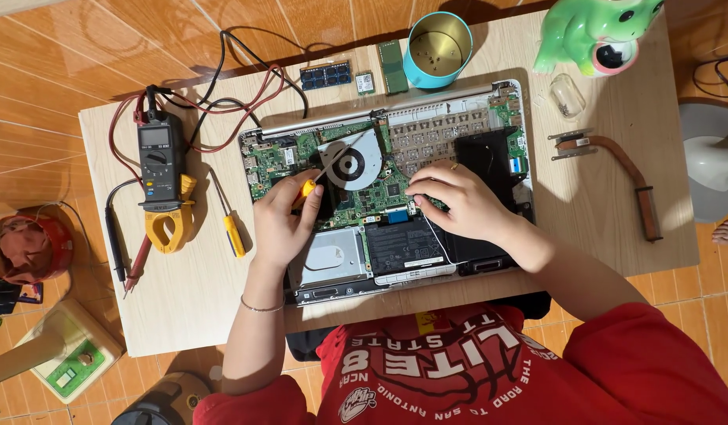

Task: Replacing internal components including the fan and heat sink of a laptop.

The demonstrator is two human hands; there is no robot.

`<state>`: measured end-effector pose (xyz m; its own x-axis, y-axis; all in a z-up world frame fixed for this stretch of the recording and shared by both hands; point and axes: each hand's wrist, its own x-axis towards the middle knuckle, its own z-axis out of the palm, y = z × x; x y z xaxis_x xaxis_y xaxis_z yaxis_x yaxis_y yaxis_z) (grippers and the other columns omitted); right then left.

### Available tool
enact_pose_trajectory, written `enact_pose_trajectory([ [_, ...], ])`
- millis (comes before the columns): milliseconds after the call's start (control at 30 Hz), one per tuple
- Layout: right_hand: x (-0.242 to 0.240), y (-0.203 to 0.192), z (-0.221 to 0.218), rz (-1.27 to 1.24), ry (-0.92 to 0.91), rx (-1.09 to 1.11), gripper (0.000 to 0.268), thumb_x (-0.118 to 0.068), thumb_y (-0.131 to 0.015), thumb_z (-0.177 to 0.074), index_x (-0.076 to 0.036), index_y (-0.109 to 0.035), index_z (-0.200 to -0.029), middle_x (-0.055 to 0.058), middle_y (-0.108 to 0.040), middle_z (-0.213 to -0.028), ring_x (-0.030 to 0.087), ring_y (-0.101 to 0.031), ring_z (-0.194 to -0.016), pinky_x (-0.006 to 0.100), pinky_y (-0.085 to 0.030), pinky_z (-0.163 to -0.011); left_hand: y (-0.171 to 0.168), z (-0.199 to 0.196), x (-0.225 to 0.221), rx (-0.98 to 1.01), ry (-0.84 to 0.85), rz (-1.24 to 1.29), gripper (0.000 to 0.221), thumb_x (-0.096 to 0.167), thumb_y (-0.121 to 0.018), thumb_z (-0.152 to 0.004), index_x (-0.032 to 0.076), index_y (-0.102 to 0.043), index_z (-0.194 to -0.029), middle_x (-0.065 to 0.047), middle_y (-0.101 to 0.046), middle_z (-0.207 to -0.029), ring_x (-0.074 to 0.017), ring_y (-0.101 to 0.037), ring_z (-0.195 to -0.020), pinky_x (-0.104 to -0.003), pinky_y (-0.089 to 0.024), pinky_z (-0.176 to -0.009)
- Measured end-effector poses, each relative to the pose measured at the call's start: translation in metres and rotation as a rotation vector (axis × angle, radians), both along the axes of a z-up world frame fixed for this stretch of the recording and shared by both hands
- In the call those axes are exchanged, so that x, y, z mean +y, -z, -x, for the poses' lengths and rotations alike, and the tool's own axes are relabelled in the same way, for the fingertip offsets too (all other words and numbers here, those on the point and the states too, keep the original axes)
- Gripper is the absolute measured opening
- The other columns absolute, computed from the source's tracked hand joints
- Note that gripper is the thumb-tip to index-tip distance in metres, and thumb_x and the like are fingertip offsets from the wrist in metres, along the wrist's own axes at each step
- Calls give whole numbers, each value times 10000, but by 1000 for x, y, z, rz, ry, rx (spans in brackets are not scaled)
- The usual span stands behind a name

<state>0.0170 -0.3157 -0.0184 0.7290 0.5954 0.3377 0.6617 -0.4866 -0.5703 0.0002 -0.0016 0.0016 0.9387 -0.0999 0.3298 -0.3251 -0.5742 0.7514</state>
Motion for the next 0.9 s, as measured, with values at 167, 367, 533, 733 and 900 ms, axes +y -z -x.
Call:
enact_pose_trajectory([
  [167,0,-1,-1,0,-11,2,107,-124,-716,-942,-78,-713,-1039,38,-678,-1114,208,-678,-989,353,-540,-888,-2,1,0,34,-15,19,194,111,-725,-991,18,-743,-1160,-121,-708,-884,-197,-678,-693,-296,-542,-658],
  [367,-2,-1,-2,8,-19,-1,106,-123,-722,-942,-80,-715,-1039,39,-676,-1110,209,-673,-979,354,-537,-882,-15,4,5,-18,-33,20,251,114,-715,-1022,25,-717,-1257,-115,-704,-911,-183,-673,-764,-286,-544,-723],
  [533,0,-7,-1,9,-20,-9,111,-117,-725,-935,-84,-720,-1041,42,-675,-1117,223,-667,-1004,366,-534,-897,-41,15,10,46,-140,72,264,122,-702,-1033,27,-706,-1280,-119,-708,-941,-157,-665,-772,-266,-536,-714],
  [733,0,-7,-1,31,-15,-16,114,-110,-722,-929,-87,-722,-1041,41,-674,-1122,231,-667,-1028,382,-532,-913,-50,40,18,118,-151,-41,331,143,-706,-1029,40,-676,-1342,-100,-659,-829,-150,-609,-691,-271,-494,-649],
  [900,3,-11,0,59,-11,-17,121,-129,-734,-929,-92,-726,-1044,43,-670,-1119,235,-666,-1019,381,-526,-895,-52,64,20,311,-181,-70,400,197,-709,-982,72,-627,-1354,-90,-681,-751,-148,-632,-587,-281,-489,-555],
])
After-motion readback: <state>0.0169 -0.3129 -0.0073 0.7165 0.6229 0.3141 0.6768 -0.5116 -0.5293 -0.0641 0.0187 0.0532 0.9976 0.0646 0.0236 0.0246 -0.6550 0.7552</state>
